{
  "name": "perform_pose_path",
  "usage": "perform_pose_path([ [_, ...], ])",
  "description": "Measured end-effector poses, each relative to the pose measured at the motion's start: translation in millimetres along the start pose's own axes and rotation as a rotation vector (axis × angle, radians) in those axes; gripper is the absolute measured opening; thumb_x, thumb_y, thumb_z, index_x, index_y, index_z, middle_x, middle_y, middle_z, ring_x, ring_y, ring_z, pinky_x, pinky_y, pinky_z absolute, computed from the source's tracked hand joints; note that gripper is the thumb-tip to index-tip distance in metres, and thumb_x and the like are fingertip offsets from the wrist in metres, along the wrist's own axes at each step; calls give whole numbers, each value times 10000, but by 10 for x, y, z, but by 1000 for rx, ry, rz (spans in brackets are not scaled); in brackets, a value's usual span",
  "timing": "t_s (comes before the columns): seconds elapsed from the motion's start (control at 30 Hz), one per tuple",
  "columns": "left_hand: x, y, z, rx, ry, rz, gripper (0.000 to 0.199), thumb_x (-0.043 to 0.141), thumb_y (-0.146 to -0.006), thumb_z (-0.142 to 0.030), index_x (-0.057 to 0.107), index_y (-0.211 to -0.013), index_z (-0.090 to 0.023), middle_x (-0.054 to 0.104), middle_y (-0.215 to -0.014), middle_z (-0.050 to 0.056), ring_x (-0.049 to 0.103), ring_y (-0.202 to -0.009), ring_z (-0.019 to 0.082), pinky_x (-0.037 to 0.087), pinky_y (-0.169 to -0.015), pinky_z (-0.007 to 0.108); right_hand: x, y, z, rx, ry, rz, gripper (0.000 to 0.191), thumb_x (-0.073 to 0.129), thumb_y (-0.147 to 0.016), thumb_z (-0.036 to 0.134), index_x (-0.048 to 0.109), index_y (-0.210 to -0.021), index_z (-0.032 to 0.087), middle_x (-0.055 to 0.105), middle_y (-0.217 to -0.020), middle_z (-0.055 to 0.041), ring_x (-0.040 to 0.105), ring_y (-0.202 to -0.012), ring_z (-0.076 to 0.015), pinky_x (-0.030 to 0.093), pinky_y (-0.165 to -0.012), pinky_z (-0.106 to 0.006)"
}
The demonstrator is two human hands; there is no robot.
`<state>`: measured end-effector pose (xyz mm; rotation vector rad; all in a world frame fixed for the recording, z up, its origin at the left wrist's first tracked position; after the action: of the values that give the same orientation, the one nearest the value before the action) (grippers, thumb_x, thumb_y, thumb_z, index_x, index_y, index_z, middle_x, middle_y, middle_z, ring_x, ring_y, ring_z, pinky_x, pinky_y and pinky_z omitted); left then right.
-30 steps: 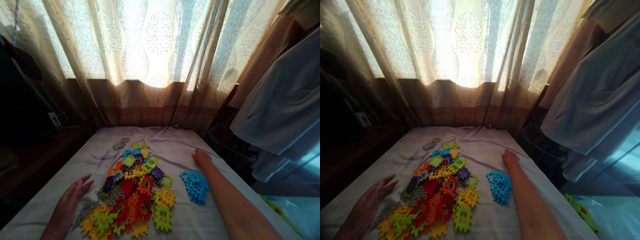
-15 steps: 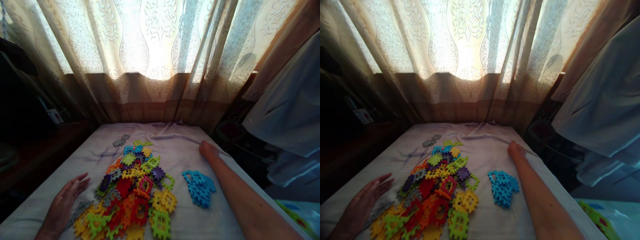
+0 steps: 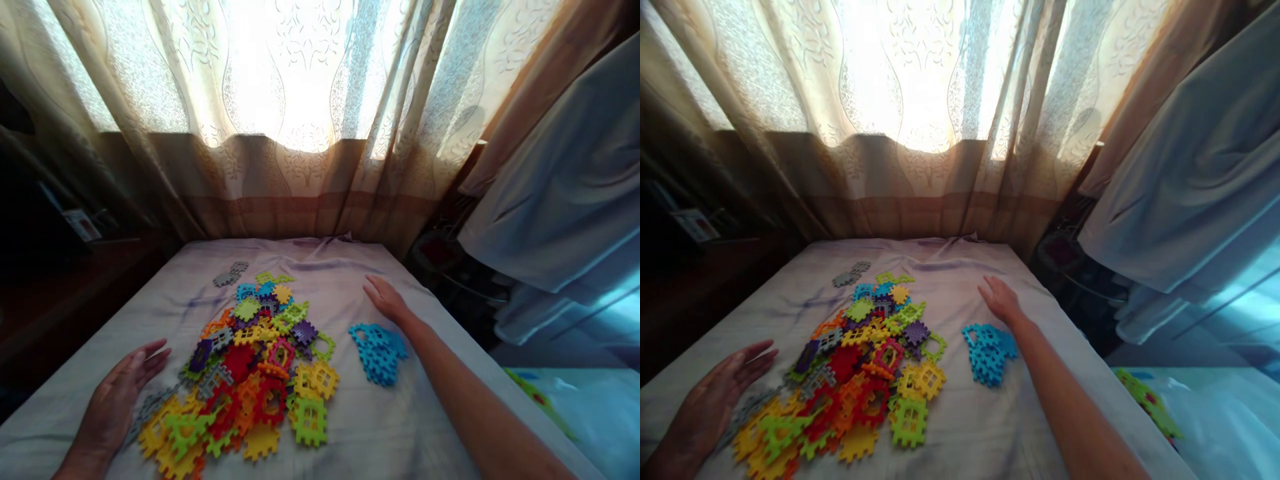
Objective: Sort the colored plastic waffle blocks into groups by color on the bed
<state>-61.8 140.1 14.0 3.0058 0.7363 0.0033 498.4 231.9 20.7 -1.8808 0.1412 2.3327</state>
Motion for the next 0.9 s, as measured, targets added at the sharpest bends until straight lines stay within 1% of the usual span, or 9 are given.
perform_pose_path([
  [0.07,11,-9,2,8,2,17,610,762,-459,-725,715,-825,-239,747,-1050,25,652,-1021,328,480,-1019,500,-54,392,166,-209,-66,-103,547,335,-967,450,436,-1448,210,422,-1508,-69,352,-1399,-192,267,-1156,-340],
  [0.13,21,-12,6,8,17,31,620,772,-447,-718,710,-826,-231,747,-1035,26,652,-998,318,495,-997,489,-64,800,254,-348,-93,-150,580,420,-923,522,492,-1410,217,448,-1484,-106,381,-1380,-248,283,-1145,-410],
  [0.23,19,-18,20,4,46,44,642,784,-431,-714,704,-837,-224,743,-1026,28,646,-993,308,502,-982,469,42,1250,295,-412,-46,-74,665,530,-834,617,500,-1404,276,407,-1509,-121,351,-1391,-312,261,-1129,-520],
  [0.3,13,-27,34,7,60,56,649,787,-434,-711,703,-846,-217,738,-1036,33,647,-991,297,511,-965,442,133,1400,315,-413,-4,-14,743,592,-771,655,481,-1417,304,359,-1536,-129,317,-1404,-348,230,-1120,-577],
  [0.4,4,-42,51,19,64,71,606,772,-482,-694,707,-852,-219,730,-1059,45,658,-975,274,538,-915,396,207,1398,356,-371,19,-16,738,632,-757,613,492,-1410,300,343,-1542,-137,307,-1407,-356,235,-1115,-575],
  [0.6,3,-24,39,31,68,68,553,750,-524,-671,714,-849,-226,724,-1052,60,671,-950,260,549,-890,389,237,1021,450,-280,42,-112,597,591,-832,482,520,-1385,269,410,-1500,-137,344,-1390,-306,288,-1103,-504],
  [0.73,13,-3,8,54,61,70,552,740,-550,-655,711,-867,-205,728,-1033,77,677,-938,270,551,-889,422,218,892,517,-186,95,-129,630,595,-818,523,491,-1396,298,399,-1507,-128,330,-1388,-334,239,-1093,-586],
  [0.83,15,5,-4,73,58,66,554,724,-578,-651,705,-877,-184,729,-1017,91,681,-925,275,558,-868,439,142,889,802,-200,75,-194,634,579,-816,563,494,-1388,303,381,-1520,-116,291,-1403,-359,172,-1095,-640],
  [0.9,14,4,-1,78,72,64,553,721,-591,-639,701,-889,-173,724,-1038,100,682,-926,273,559,-856,434,95,864,1161,-283,-14,-240,568,526,-864,533,509,-1375,284,401,-1509,-113,317,-1395,-331,197,-1113,-594],
])
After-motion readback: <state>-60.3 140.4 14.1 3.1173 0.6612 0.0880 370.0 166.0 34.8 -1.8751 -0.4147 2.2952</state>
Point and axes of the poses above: each hand's wrist, its own y-axis away from the middle knuckle, its own x-axis out of the palm, z = x × y, the point moved 7 cm from there along -y, towards the middle knuckle
